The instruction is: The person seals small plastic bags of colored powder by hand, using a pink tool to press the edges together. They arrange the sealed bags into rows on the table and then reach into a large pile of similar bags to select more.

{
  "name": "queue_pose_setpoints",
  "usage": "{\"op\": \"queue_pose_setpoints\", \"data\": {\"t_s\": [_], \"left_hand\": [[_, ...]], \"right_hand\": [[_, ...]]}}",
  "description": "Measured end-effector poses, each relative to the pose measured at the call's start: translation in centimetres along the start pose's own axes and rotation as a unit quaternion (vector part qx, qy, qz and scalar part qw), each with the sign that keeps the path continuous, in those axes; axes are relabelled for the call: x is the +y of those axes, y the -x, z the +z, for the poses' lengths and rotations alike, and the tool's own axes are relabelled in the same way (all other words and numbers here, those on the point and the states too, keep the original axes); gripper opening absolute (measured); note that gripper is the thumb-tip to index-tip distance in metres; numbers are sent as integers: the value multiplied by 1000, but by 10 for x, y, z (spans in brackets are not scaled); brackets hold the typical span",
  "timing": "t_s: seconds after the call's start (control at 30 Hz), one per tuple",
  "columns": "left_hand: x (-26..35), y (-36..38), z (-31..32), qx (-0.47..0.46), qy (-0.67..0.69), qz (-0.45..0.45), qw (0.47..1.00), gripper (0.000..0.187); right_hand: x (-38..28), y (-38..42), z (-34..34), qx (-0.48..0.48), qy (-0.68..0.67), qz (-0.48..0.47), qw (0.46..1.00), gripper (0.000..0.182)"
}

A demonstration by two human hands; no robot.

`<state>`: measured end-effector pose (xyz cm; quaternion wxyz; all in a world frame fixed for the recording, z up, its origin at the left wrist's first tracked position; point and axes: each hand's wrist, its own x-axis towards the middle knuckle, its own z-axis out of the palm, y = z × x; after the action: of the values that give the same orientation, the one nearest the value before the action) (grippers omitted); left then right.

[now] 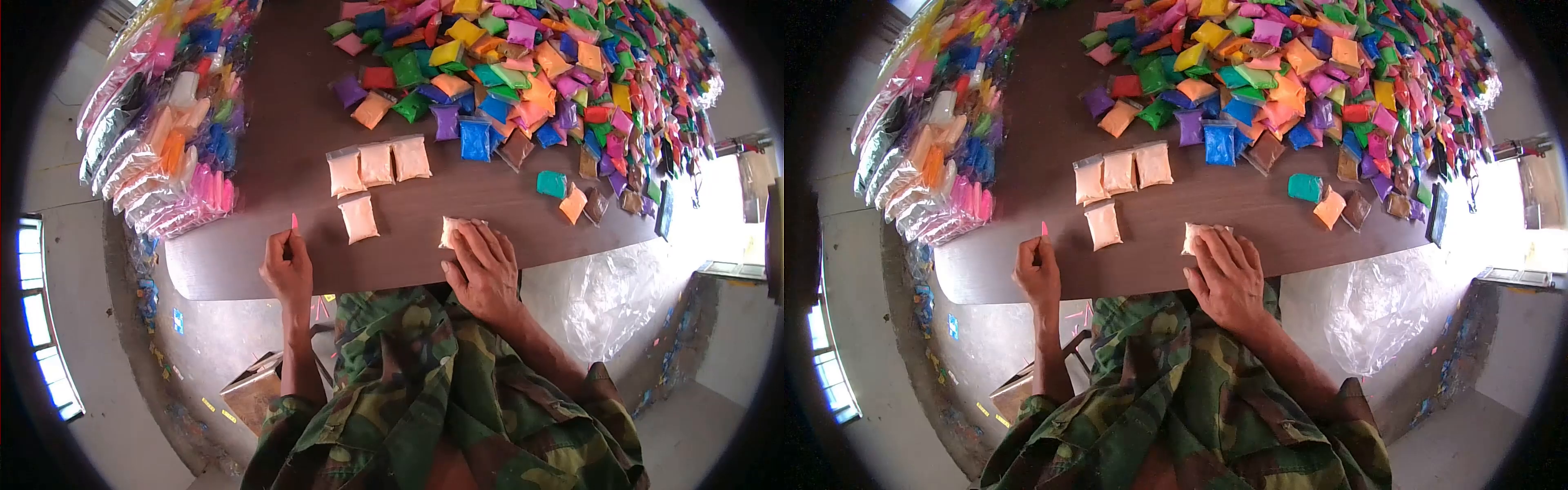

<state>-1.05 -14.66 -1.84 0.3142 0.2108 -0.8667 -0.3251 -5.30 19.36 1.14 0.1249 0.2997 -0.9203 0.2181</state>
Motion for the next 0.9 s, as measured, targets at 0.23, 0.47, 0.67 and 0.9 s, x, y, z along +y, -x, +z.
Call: {"op": "queue_pose_setpoints", "data": {"t_s": [0.23, 0.47, 0.67, 0.9], "left_hand": [[-3, 1, 2, 12, -2, 2, 1000, 7], [1, -1, 2, -5, 11, -14, 1000, 10], [6, -2, 0, -28, -7, -49, 998, 13], [4, -2, 1, -18, -15, -13, 1000, 15]], "right_hand": [[-4, -3, -7, -5, 13, 3, 1000, 66], [-4, -5, -7, -82, 8, 2, 997, 70], [1, -3, 0, -86, 33, 2, 996, 71], [6, 4, 8, -90, 5, -1, 996, 75]]}}
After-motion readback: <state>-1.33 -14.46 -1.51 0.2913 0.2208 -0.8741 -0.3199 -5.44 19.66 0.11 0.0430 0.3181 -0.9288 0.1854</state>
